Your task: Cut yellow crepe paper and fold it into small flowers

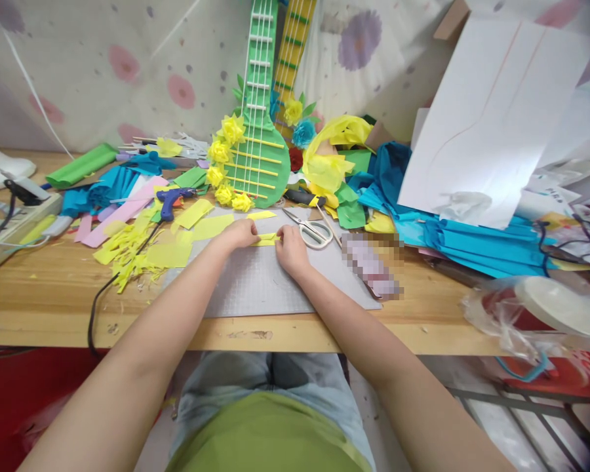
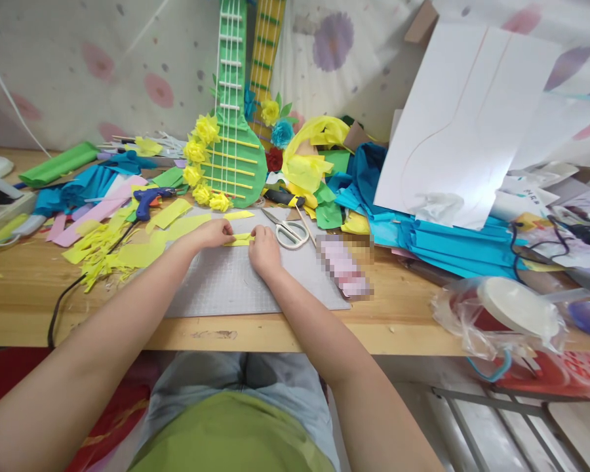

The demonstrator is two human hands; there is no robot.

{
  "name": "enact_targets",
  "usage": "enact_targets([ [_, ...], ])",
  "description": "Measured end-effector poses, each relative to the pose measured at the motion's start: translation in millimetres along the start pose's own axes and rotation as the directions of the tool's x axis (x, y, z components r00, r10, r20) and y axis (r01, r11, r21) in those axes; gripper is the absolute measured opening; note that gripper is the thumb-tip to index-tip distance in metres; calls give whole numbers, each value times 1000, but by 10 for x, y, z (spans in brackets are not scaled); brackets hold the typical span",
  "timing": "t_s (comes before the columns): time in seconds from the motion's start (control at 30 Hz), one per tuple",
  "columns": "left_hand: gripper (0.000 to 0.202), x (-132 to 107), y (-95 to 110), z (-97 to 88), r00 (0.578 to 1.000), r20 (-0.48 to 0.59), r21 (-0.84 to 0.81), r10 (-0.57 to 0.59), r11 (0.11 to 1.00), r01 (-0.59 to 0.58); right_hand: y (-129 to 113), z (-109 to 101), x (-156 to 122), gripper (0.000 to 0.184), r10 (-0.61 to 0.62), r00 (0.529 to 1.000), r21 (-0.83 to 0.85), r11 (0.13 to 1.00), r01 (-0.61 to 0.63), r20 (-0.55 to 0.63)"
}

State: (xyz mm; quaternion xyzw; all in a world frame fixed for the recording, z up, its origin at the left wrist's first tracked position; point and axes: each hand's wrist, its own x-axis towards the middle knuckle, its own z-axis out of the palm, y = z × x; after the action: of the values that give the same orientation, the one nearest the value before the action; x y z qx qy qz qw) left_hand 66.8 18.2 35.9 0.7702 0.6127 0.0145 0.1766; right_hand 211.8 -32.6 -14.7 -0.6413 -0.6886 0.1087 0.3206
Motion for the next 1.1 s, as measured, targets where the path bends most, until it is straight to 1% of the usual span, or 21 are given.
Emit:
enact_targets([
  [0.1, 7, -27, -15, 29, 997, -46, -39, 66, 997, -68, -5, -7, -8, 20, 2, 1000, 7, 1000, -2, -2],
  [0.17, 8, -53, -29, 55, 991, -95, -73, 99, 992, -106, -10, -14, -17, 21, 2, 1000, 26, 1000, -2, -10],
  [0.27, 18, -100, -66, 111, 976, -166, -137, 139, 977, -162, -2, -12, -22, 28, -14, 999, 77, 997, 17, -41],
  [0.33, 23, -133, -101, 156, 959, -210, -154, 192, 962, -226, 22, 1, -14, 33, -41, 997, 114, 992, 48, -66],
  [0.4, 22, -169, -137, 201, 923, -264, -122, 279, 940, -318, 56, 18, 2, 35, -68, 995, 144, 986, 79, -76],
  [0.5, 15, -220, -178, 267, 840, -349, -24, 414, 893, -450, 99, 28, 28, 31, -107, 992, 164, 979, 117, -70],
  [0.57, 14, -250, -192, 303, 800, -387, 19, 457, 872, -489, 106, 19, 38, 24, -129, 990, 159, 978, 136, -55],
  [0.67, 14, -287, -203, 333, 772, -418, 38, 479, 858, -512, 85, -11, 41, 16, -127, 991, 138, 982, 130, -30],
  [0.77, 14, -320, -217, 340, 767, -423, 42, 483, 856, -516, 59, -39, 35, 15, -113, 993, 119, 986, 114, -17],
  [0.87, 13, -339, -234, 343, 781, -418, 39, 464, 868, -495, 48, -56, 24, 14, -138, 990, 100, 985, 138, -3],
  [0.97, 7, -336, -242, 354, 793, -427, 17, 434, 881, -473, 50, -61, 19, 8, -177, 984, 77, 981, 176, 11],
  [1.0, 9, -332, -241, 360, 796, -430, 10, 425, 884, -467, 51, -60, 21, 7, -186, 982, 68, 981, 184, 17],
  [1.1, 12, -324, -229, 375, 804, -435, 3, 406, 894, -449, 50, -59, 32, 12, -181, 983, 34, 983, 180, 36],
])
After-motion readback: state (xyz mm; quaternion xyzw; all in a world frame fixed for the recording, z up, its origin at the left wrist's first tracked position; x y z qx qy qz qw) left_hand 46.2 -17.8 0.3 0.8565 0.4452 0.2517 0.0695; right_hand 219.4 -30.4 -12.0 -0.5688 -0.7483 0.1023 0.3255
